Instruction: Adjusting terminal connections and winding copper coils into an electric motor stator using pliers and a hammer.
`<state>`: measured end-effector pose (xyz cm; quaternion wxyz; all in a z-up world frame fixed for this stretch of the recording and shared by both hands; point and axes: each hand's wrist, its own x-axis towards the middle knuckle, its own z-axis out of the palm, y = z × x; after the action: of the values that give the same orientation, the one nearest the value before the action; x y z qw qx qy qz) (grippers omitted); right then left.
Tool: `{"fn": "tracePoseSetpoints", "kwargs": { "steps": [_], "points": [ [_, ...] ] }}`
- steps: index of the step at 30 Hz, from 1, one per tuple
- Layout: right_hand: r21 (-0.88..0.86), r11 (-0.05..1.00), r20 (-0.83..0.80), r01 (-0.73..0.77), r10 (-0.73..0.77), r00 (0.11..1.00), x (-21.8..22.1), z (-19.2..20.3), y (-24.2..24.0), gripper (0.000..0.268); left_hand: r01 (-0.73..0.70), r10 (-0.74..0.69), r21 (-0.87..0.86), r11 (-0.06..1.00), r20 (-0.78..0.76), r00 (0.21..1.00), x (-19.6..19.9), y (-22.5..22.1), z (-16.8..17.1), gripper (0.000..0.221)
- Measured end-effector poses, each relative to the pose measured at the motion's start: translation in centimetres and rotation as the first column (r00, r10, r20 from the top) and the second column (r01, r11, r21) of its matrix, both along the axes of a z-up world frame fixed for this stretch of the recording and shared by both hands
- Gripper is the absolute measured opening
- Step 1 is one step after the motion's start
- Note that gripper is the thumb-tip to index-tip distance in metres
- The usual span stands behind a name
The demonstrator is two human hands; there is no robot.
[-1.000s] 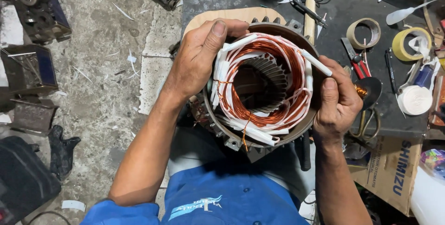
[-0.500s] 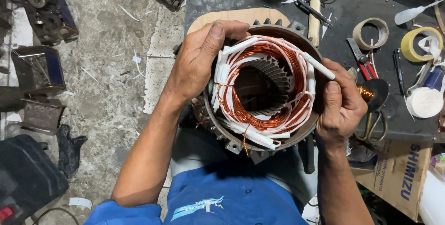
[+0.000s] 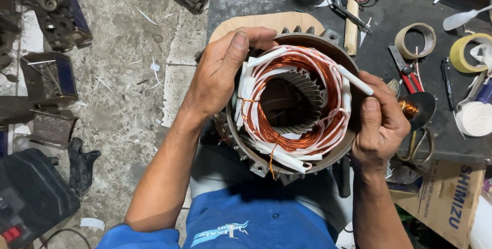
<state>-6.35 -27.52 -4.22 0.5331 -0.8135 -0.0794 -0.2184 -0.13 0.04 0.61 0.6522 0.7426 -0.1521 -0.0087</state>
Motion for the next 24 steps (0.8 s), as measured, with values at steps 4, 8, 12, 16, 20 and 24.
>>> {"fn": "tracePoseSetpoints", "kwargs": {
  "steps": [4, 8, 12, 16, 20, 24],
  "points": [
    [-0.003, 1.000, 0.015, -0.012, 0.012, 1.000, 0.06, -0.09, -0.05, 0.035, 0.014, -0.014, -0.013, 1.000, 0.004, 1.000, 0.04, 0.06, 0.03, 0.055],
    [-0.005, 1.000, 0.011, -0.006, 0.006, 1.000, 0.00, 0.12, 0.08, 0.033, 0.021, -0.022, 0.020, 1.000, 0.032, 0.999, 0.11, 0.15, -0.20, 0.053],
    [-0.006, 1.000, -0.007, -0.006, 0.006, 1.000, -0.07, 0.18, 0.11, 0.034, 0.021, -0.023, 0.054, 0.998, 0.042, 0.999, 0.20, 0.12, -0.04, 0.053],
    [0.022, 1.000, -0.019, -0.004, 0.005, 1.000, -0.11, 0.05, 0.03, 0.033, 0.011, -0.021, 0.122, 0.992, 0.080, 0.997, 0.32, 0.06, -0.08, 0.047],
    [0.030, 0.999, -0.034, -0.020, 0.022, 0.999, -0.14, 0.58, 0.22, 0.032, 0.010, -0.030, 0.185, 0.983, 0.103, 0.994, 0.44, 0.07, 0.33, 0.045],
    [0.039, 0.999, -0.048, -0.021, 0.023, 0.999, -0.15, 0.79, 0.28, 0.032, 0.012, -0.037, 0.203, 0.979, 0.119, 0.992, 0.47, 0.09, 0.32, 0.043]
  ]
}}
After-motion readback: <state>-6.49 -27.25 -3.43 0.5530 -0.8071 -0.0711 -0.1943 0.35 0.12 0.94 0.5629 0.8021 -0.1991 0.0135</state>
